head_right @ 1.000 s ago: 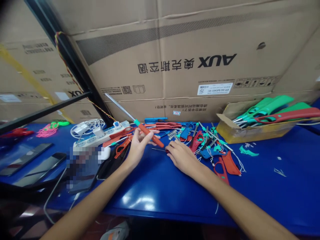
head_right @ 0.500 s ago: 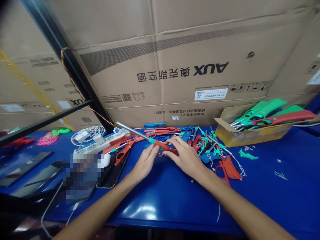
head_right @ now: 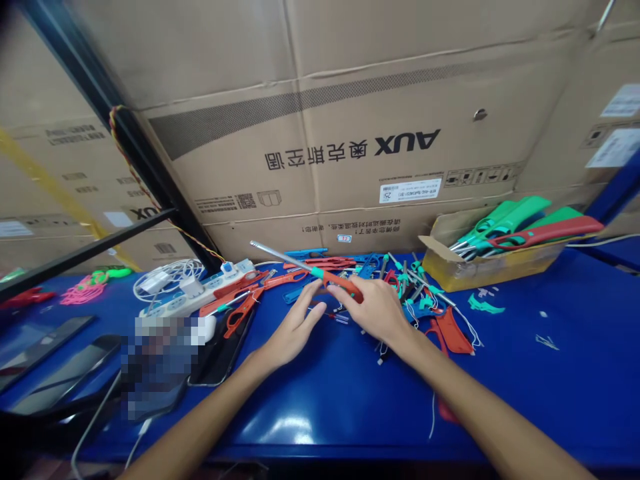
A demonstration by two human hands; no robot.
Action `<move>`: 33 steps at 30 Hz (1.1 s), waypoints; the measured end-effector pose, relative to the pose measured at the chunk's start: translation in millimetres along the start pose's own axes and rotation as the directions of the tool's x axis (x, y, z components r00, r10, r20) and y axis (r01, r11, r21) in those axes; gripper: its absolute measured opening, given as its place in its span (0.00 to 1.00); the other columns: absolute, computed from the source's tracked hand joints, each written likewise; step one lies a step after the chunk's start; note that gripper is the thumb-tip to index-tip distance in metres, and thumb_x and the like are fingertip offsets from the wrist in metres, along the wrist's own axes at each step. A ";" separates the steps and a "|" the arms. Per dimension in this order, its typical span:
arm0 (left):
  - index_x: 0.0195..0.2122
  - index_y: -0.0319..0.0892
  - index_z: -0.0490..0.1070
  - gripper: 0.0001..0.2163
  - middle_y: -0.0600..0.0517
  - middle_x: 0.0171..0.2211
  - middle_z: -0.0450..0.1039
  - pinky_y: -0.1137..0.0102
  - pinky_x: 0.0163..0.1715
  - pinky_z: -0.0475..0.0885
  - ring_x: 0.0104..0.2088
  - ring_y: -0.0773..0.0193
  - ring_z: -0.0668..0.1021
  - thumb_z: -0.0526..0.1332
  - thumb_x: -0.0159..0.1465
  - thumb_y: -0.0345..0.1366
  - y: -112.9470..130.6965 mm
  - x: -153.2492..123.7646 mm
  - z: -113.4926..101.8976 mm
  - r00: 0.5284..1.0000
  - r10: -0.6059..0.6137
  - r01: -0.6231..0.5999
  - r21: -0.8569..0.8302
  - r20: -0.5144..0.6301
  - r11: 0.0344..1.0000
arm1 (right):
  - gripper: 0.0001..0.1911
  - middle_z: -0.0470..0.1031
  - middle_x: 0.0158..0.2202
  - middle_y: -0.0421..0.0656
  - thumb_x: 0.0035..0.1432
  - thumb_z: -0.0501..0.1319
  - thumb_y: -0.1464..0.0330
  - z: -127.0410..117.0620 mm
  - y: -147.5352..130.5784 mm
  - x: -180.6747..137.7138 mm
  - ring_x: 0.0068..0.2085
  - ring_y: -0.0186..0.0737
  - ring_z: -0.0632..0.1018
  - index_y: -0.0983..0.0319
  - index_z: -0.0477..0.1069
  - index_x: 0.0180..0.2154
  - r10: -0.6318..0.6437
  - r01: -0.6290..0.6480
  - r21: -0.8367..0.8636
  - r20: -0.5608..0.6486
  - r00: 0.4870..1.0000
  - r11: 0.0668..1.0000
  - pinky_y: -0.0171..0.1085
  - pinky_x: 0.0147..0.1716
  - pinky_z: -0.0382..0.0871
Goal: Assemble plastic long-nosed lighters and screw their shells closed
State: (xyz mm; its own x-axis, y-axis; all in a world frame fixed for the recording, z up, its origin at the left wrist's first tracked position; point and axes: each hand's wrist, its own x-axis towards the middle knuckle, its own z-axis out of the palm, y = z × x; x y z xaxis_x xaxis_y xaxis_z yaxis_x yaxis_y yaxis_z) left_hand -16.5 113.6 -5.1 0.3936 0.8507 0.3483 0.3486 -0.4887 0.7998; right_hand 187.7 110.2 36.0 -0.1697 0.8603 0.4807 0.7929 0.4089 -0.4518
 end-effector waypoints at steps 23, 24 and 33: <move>0.58 0.47 0.69 0.14 0.47 0.58 0.71 0.59 0.64 0.65 0.60 0.57 0.72 0.53 0.75 0.40 1.9 0.7 -2.6 0.969 0.186 -0.209 0.136 0.162 0.968 | 0.16 0.72 0.20 0.40 0.62 0.54 0.54 -10.1 21.1 9.7 0.24 0.44 0.73 0.58 0.72 0.39 0.119 -0.130 -0.148 -0.085 0.989 0.980 0.38 0.27 0.55; 0.58 0.47 0.69 0.14 0.47 0.58 0.72 0.59 0.64 0.65 0.60 0.58 0.72 0.53 0.75 0.40 1.6 0.7 -2.9 0.969 0.189 -0.212 0.143 0.162 0.967 | 0.15 0.72 0.20 0.40 0.62 0.54 0.56 -10.0 21.9 9.8 0.23 0.44 0.73 0.58 0.72 0.39 0.118 -0.129 -0.160 -0.078 0.990 0.979 0.38 0.27 0.55; 0.59 0.47 0.67 0.14 0.48 0.58 0.71 0.60 0.63 0.66 0.60 0.59 0.72 0.53 0.75 0.38 1.1 0.5 -7.6 0.959 0.225 -0.261 0.230 0.172 0.937 | 0.17 0.73 0.21 0.40 0.61 0.53 0.54 -13.4 18.6 10.9 0.24 0.46 0.74 0.57 0.71 0.40 0.162 -0.172 -0.146 -0.078 0.984 0.974 0.37 0.27 0.54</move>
State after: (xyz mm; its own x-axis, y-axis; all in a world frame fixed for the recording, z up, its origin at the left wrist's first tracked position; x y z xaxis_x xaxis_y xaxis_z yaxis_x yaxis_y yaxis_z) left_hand -22.4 114.9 -0.3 0.6024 0.6728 0.4295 0.4200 -0.7248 0.5462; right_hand 208.4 123.1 42.9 0.0069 0.8887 0.4583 0.8871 0.2061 -0.4129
